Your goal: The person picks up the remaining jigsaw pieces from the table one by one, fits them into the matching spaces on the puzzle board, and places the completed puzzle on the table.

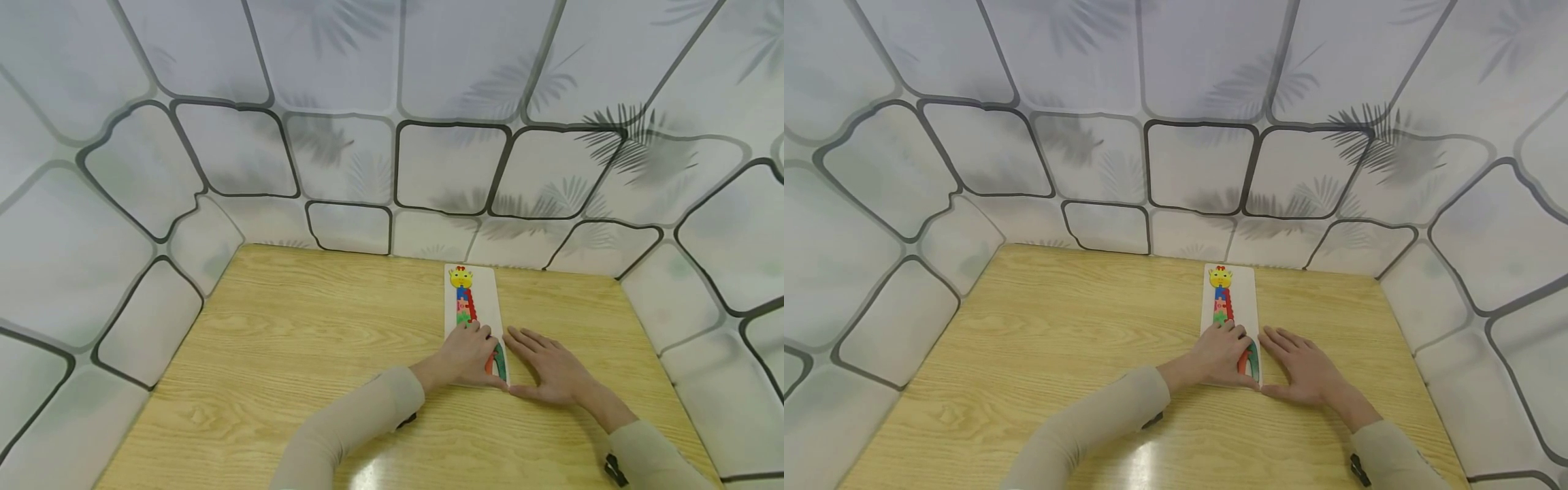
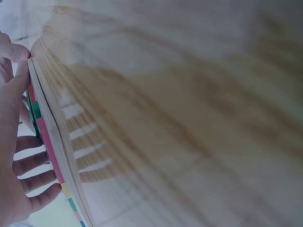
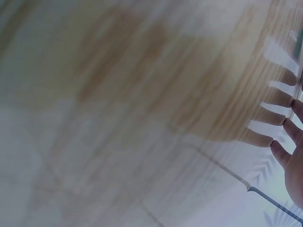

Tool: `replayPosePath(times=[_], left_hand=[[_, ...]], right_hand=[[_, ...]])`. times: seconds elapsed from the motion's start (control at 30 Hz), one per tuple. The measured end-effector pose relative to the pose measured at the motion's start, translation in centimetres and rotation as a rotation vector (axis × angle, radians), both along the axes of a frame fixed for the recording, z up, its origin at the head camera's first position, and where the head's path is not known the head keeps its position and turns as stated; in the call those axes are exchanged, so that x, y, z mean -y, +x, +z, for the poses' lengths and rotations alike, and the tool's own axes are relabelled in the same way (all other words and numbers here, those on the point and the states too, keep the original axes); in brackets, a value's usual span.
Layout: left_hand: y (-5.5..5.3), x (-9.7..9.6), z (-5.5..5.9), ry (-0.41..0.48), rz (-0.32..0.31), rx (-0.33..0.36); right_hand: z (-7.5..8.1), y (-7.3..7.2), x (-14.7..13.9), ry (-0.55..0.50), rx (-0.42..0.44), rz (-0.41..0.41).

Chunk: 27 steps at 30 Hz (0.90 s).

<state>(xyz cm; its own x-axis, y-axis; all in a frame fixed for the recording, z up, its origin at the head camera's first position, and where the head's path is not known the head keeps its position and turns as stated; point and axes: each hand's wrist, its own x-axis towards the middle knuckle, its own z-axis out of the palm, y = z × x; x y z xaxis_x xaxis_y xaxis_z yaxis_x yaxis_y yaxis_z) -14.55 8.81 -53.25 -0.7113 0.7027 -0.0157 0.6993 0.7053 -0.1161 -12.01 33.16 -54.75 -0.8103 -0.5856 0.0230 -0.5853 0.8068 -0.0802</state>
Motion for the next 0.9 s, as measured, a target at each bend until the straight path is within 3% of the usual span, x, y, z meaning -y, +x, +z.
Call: replayPosePath(times=[0.6, 0.9], left_hand=[[0.1, 0.3, 0.3, -0.014, -0.008, 0.009], [0.1, 1.2, 0.4, 0.007, -0.028, 0.046]], right_hand=[[0.5, 0.1, 0.2, 0.004, 0.015, -0.001], [0.3, 0.0, 0.2, 0.009, 0.010, 0.002]])
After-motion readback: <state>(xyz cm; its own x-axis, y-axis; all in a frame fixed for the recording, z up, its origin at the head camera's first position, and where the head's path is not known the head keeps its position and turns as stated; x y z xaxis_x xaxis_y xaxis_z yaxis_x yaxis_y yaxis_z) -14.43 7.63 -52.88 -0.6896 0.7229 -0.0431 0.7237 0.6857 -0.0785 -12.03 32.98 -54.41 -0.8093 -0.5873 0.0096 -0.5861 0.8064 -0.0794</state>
